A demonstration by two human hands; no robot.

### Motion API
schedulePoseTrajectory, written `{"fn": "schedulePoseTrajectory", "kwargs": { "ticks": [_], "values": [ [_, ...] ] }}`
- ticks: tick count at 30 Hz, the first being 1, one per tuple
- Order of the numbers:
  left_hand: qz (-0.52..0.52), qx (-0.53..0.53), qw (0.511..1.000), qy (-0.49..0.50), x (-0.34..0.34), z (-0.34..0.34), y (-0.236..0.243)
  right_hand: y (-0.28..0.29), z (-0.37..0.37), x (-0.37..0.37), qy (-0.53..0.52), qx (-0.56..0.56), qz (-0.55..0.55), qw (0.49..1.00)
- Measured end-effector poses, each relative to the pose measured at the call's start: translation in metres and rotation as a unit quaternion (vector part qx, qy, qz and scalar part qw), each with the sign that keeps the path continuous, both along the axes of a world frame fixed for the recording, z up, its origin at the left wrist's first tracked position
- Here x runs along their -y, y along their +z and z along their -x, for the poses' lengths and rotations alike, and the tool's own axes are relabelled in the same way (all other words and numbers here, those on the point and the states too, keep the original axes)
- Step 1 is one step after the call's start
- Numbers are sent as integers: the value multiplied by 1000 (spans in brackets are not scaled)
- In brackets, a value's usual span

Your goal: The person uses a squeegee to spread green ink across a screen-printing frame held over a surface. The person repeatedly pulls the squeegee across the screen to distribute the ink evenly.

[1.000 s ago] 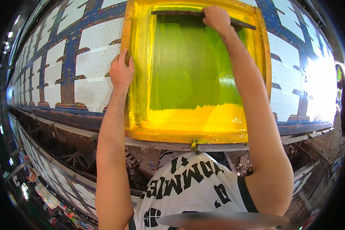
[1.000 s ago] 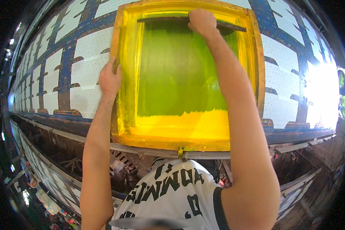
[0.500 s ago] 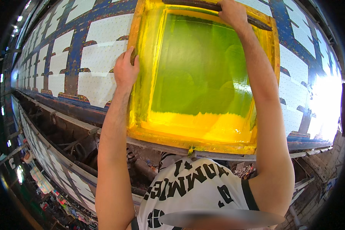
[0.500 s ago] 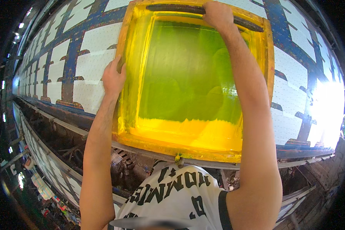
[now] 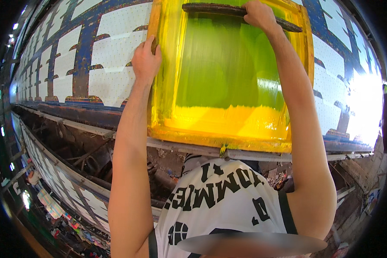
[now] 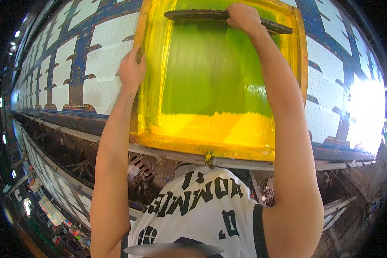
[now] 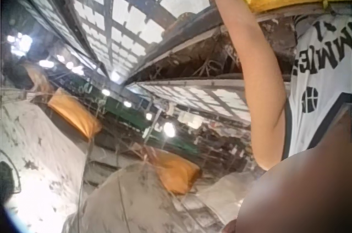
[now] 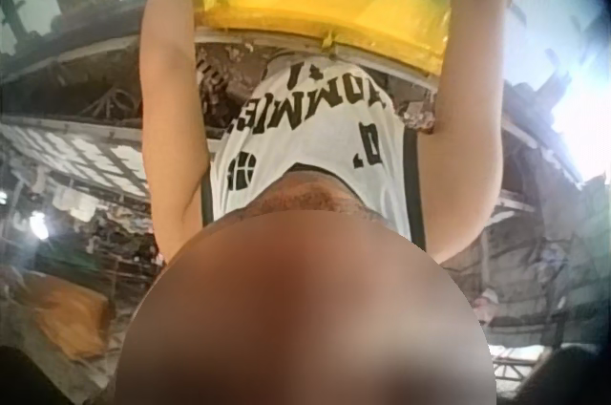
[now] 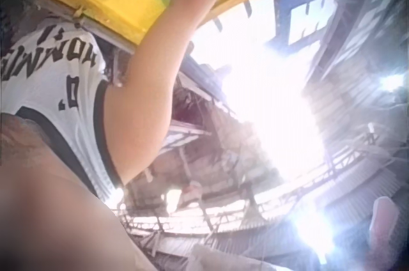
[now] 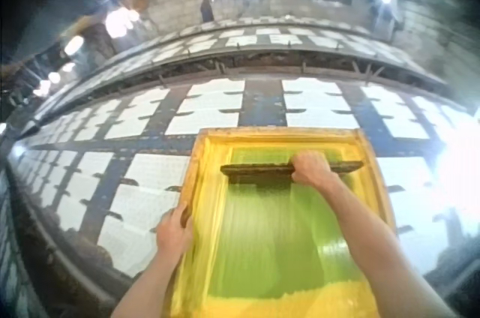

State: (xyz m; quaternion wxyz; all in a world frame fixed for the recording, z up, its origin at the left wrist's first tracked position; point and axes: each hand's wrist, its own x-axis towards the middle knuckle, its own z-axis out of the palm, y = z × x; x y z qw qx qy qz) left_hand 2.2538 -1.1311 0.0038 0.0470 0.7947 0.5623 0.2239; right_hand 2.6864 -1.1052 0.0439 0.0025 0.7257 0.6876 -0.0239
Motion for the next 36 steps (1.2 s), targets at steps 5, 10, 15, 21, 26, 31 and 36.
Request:
{"fn": "schedulePoseTrajectory", "kwargs": {
  "ticks": [5,10,15,21,26,31,36],
  "values": [
    [22,-1,1000,3,0,0,2,13,46,101,5,-13,55,998],
    [7,-2,1000,1,0,2,-2,16,106,216,5,-44,54,998],
    [-4,-10,1000,-5,-2,4,-7,28,166,323,-15,-99,34,994],
    [7,-11,1000,-15,0,6,-8,34,192,365,-26,-89,37,995],
    [20,-13,1000,-9,1,5,-4,44,184,353,-18,-77,73,994],
    [25,-24,999,-1,-1,4,-3,59,189,360,-35,-105,127,986],
    [49,-12,999,10,-1,1,-2,56,198,379,-13,-120,152,981]
  ]
}}
